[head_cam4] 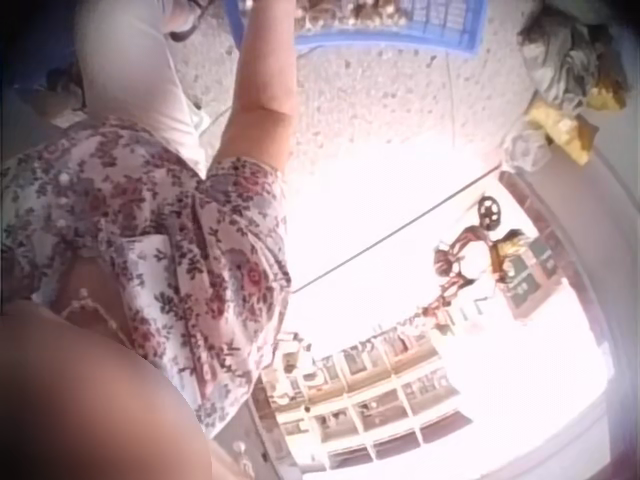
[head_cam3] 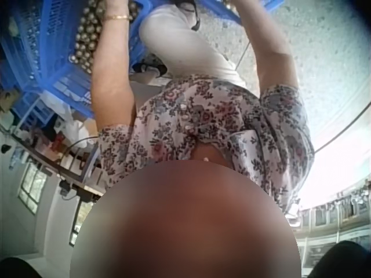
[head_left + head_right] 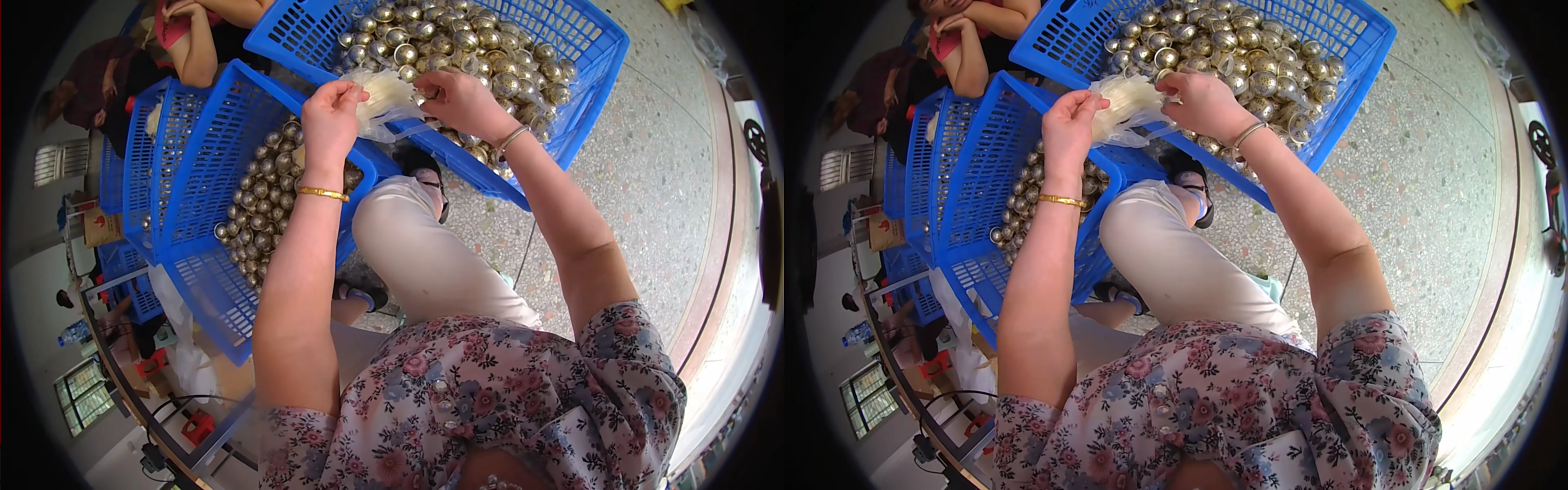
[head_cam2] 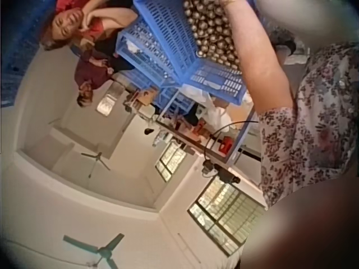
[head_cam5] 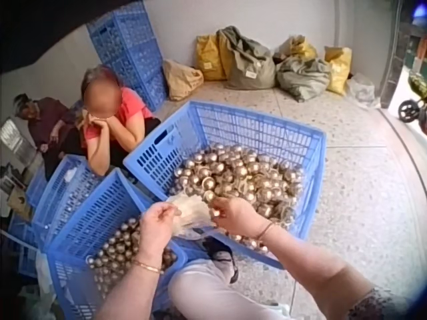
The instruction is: Attaching decorative strings and tassels to gold ball ornaments.
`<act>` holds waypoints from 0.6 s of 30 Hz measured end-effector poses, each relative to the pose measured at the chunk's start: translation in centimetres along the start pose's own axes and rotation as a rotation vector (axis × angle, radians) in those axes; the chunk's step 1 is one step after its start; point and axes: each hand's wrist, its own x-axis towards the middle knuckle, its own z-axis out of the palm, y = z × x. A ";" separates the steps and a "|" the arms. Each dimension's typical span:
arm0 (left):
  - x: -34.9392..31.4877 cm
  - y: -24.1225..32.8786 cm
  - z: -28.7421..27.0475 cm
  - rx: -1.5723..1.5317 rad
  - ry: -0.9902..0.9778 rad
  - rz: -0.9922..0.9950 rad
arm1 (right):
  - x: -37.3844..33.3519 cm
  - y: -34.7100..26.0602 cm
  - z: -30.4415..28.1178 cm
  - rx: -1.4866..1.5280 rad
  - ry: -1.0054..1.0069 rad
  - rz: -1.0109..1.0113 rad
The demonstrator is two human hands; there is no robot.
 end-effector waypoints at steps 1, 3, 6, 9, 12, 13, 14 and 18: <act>0.0 0.1 -0.1 -0.017 -0.005 -0.015 | 0.0 -0.5 0.0 -0.280 0.154 -0.091; 0.0 0.0 -0.1 -0.039 -0.027 -0.013 | 0.5 -1.5 0.4 -0.178 0.171 -0.114; 0.0 -0.3 0.0 0.017 -0.053 0.032 | 1.6 -3.2 1.5 -0.007 0.198 -0.117; 0.1 -0.6 -0.4 0.068 -0.085 0.084 | 2.9 -3.5 2.8 0.250 0.192 -0.043; 0.1 -0.7 -2.2 0.192 -0.081 0.186 | 3.1 -3.9 2.8 0.469 0.175 0.042; -0.1 -0.7 -2.8 0.339 -0.053 0.280 | 3.1 -4.2 2.7 0.495 0.179 0.076; -0.6 -0.8 -3.3 0.340 -0.053 0.278 | 3.0 -4.4 2.6 0.496 0.178 0.078; -2.0 -2.0 -4.3 0.738 -0.136 0.377 | 2.1 -5.3 1.5 0.509 0.143 0.134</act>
